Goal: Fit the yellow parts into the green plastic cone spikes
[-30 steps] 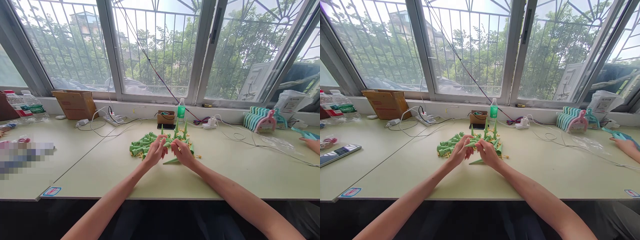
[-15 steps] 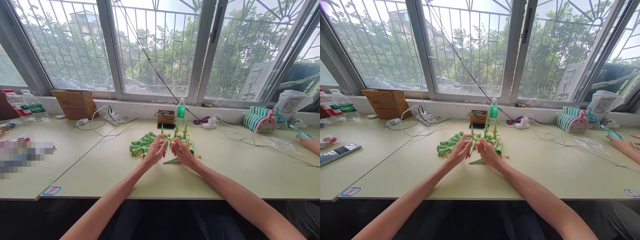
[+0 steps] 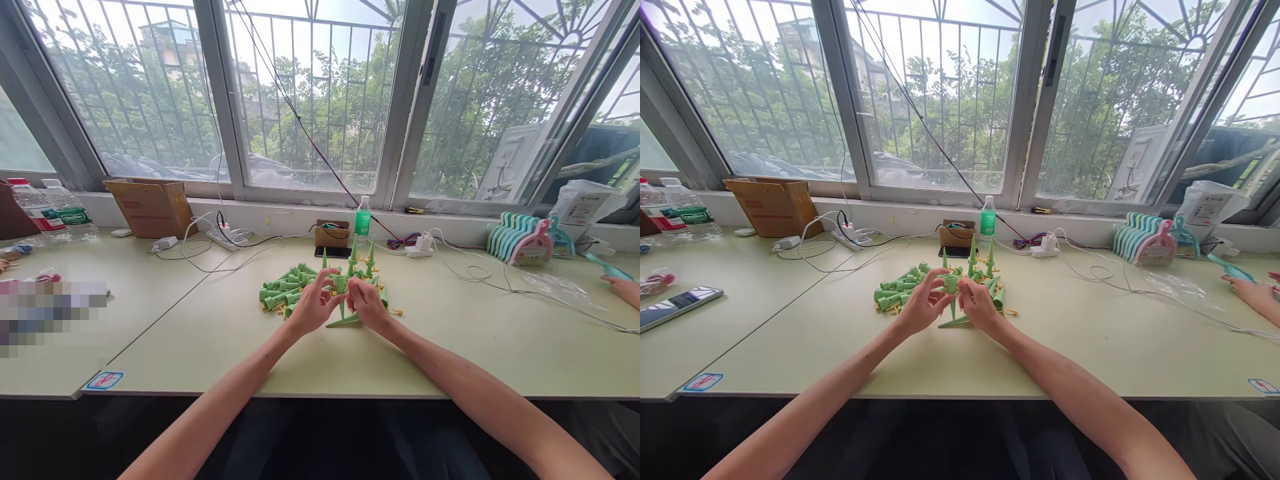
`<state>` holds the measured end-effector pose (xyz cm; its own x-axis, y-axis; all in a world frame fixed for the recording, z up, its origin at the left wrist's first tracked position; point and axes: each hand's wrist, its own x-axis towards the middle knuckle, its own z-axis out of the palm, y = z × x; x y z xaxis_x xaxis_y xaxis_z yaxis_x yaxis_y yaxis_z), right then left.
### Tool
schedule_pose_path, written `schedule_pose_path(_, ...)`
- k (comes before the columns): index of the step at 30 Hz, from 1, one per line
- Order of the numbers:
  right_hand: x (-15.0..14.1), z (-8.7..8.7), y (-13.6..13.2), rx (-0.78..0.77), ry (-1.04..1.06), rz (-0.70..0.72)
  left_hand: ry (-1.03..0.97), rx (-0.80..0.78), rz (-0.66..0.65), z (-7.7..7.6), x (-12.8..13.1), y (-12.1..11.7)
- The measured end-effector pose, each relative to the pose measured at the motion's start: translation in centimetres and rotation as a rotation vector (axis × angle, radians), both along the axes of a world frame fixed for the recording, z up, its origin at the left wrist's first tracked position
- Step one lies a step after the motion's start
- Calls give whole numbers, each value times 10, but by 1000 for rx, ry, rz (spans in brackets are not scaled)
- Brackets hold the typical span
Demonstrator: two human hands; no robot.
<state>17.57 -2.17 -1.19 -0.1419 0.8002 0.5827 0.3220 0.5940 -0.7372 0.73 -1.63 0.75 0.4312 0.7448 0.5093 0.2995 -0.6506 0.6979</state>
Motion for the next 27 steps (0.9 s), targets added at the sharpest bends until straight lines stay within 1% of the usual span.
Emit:
schedule_pose_path(3, -1, 0, -1, -1, 14, -10, 8, 25, -12, 1, 0, 0)
schedule_pose_path(10, 0, -2, 0, 11, -4, -27, 12, 59, 5, 1, 0, 1)
schedule_pose_path(14, -1, -2, 0, 7, 12, -14, 30, 85, 44, 0, -1, 1)
schedule_pose_path(17, -3, -1, -1, 29, 6, -33, 40, 100, 76, 0, 0, 2)
schedule_pose_path(20, -3, 1, -3, 58, -3, -65, 8, 85, 84, 0, 1, 1)
schedule_pose_path(27, -2, 5, -6, 88, 3, -89, -91, 45, 34, 0, 3, 2)
